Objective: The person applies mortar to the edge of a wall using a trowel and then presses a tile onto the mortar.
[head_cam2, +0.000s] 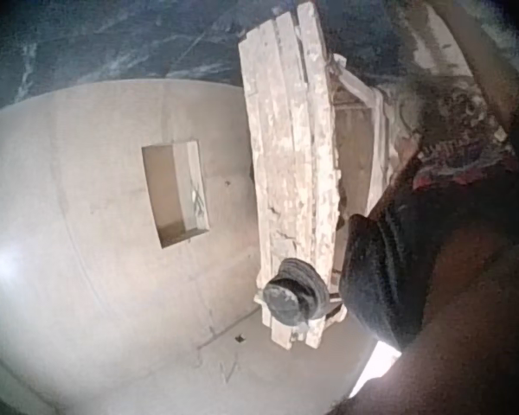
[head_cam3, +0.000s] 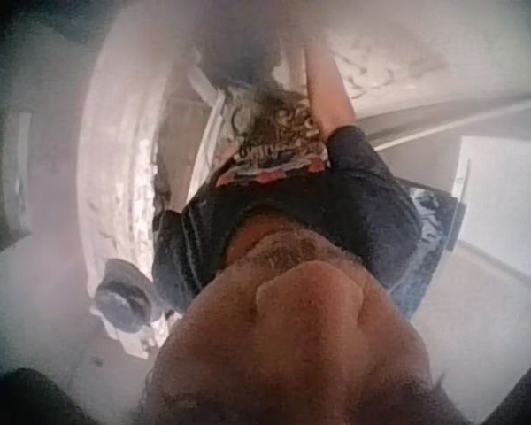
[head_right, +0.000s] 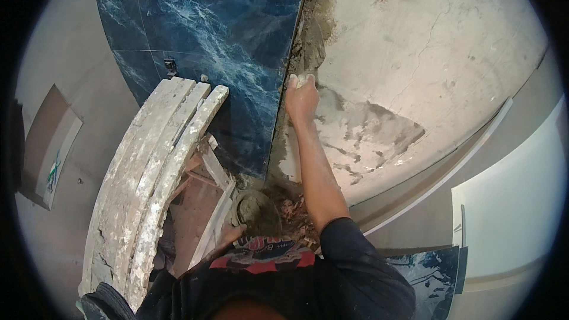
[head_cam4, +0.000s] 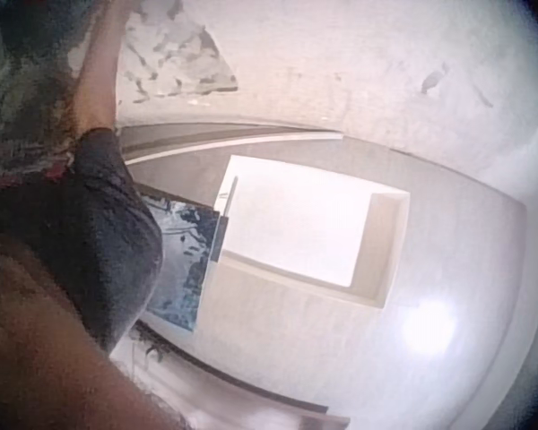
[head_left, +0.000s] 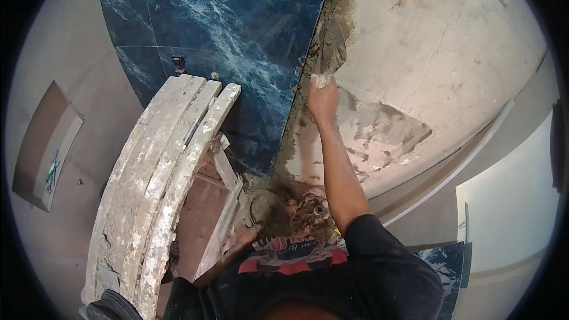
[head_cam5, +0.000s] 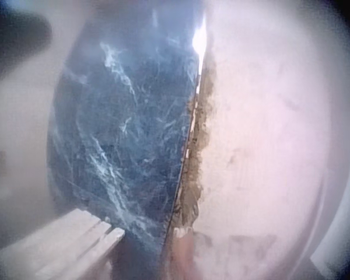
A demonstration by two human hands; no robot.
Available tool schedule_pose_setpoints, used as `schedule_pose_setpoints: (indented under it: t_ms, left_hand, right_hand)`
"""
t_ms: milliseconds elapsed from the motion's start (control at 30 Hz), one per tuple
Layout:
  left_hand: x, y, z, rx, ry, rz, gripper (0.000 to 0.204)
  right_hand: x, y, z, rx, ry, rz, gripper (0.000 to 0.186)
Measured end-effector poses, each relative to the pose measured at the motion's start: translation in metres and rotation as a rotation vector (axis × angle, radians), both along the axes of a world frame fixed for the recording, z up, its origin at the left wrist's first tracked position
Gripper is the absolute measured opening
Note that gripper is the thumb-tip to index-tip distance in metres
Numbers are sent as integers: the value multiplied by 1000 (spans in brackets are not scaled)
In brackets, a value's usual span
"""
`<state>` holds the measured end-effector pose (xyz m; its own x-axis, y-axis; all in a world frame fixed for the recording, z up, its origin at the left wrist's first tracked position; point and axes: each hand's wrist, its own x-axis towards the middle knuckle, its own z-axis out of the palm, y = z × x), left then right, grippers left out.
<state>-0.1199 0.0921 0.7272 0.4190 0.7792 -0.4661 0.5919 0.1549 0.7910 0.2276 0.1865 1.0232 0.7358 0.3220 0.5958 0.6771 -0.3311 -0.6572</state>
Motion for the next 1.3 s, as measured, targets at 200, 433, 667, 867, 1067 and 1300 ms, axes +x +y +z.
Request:
schedule_pose_setpoints:
  t_ms: [200, 433, 667, 867, 1067, 1300]
  left_hand:
    - [10, -1, 38, -42, 155, 3, 51]
    - [7, -4, 29, -88, 63, -34, 53]
    - [-10, -8, -57, 59, 54, 12, 51]
    - [-15, -7, -62, 84, -57, 38, 51]
    - [-24, -5, -58, 90, 50, -5, 50]
    - [-28, -1, -45, 97, 152, -31, 49]
  right_hand:
    - [3, 14, 8, -24, 21, -83, 48]
    - [-9, 40, 10, 2, 139, -84, 38]
    - [-15, 41, 4, -29, 155, -100, 38]
    - [-15, 27, -28, -118, 262, -139, 42]
    - [-25, 4, -70, -99, 199, -86, 50]
    - [19, -52, -58, -131, -4, -68, 58]
